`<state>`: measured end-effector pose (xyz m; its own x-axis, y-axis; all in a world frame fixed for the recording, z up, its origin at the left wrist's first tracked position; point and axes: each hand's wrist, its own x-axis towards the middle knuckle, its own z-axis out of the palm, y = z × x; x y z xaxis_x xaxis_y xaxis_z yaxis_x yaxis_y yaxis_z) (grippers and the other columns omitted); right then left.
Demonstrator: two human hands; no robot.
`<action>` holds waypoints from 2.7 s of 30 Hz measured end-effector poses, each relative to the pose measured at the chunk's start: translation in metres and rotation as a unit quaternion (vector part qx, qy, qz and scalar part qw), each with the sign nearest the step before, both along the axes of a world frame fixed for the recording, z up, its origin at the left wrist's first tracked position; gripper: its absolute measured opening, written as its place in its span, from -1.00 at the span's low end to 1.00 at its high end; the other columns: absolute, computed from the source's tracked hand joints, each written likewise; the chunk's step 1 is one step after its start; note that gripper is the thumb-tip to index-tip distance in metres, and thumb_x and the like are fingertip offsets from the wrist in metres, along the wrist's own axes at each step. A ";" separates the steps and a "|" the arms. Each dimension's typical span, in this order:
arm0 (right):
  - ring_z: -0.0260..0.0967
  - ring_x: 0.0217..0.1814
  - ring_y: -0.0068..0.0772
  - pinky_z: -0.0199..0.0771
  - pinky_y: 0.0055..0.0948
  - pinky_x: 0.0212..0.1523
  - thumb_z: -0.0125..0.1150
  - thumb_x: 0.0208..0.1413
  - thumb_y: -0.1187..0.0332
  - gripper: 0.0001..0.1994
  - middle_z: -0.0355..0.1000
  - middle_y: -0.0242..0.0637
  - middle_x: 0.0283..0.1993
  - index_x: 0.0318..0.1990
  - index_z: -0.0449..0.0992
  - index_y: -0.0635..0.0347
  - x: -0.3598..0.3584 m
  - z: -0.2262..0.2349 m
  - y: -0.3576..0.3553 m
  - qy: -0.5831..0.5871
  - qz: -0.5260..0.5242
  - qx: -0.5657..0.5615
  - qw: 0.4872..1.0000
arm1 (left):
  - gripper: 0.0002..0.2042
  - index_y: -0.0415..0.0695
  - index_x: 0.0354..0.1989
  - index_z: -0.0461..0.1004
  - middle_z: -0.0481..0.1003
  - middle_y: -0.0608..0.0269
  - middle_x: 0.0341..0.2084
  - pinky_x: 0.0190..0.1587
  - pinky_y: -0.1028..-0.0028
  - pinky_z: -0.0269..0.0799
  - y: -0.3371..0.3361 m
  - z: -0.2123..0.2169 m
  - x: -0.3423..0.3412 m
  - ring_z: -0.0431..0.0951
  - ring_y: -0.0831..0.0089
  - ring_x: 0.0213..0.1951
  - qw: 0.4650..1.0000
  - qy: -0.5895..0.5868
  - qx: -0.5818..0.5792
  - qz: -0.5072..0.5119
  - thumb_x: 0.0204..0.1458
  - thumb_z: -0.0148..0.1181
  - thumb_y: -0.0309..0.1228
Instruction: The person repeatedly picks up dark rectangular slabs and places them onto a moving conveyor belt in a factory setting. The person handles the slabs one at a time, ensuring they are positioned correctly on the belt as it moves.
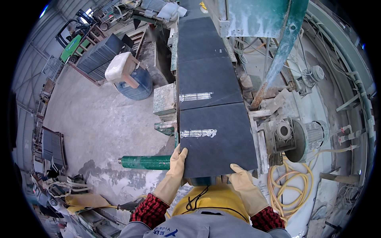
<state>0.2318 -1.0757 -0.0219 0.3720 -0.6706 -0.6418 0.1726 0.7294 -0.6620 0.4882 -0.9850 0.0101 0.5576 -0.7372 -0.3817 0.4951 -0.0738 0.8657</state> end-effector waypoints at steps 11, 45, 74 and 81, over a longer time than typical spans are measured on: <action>0.59 0.00 -0.09 0.63 -0.19 0.03 0.21 0.31 0.01 -0.55 0.60 -0.03 -0.11 -0.13 0.57 0.34 -0.010 0.016 -0.049 0.036 0.240 0.306 0.921 | -0.46 -0.19 0.41 0.24 0.55 0.09 0.06 0.06 0.46 0.50 0.007 -0.015 0.040 0.61 0.39 -0.02 0.915 -0.340 0.163 -0.144 0.33 0.12 -0.23; 0.26 0.25 0.00 0.24 -0.09 0.26 0.13 0.20 0.36 -0.71 0.41 -0.16 0.22 0.07 0.51 0.08 -0.019 0.038 -0.096 0.140 0.336 -0.837 0.408 | -0.48 -0.18 0.44 0.20 0.63 0.00 -0.12 -0.32 0.46 0.65 0.439 0.032 -0.185 0.64 0.41 -0.41 0.914 -0.044 0.276 0.295 0.40 0.01 -0.19; 0.34 0.35 0.03 0.32 -0.08 0.38 0.19 0.21 0.20 -0.63 0.46 -0.07 0.26 0.13 0.55 0.09 0.173 0.013 0.432 -0.002 0.507 -0.776 0.376 | -0.57 -0.29 0.29 0.37 0.35 -0.28 0.26 0.36 0.05 0.16 0.894 -0.022 -0.338 0.31 -0.20 0.29 0.414 -0.378 0.716 0.416 0.26 -0.01 -0.42; 0.32 0.41 -0.04 0.25 -0.12 0.44 0.19 0.16 0.09 -0.56 0.49 -0.10 0.25 0.13 0.59 0.07 0.165 -0.063 0.468 0.056 0.655 -0.682 0.320 | -0.65 -0.23 0.02 0.45 0.45 -0.13 -0.02 0.10 0.01 0.28 0.872 0.019 -0.321 0.41 -0.12 0.03 0.375 -0.427 0.680 0.463 0.03 0.06 -0.45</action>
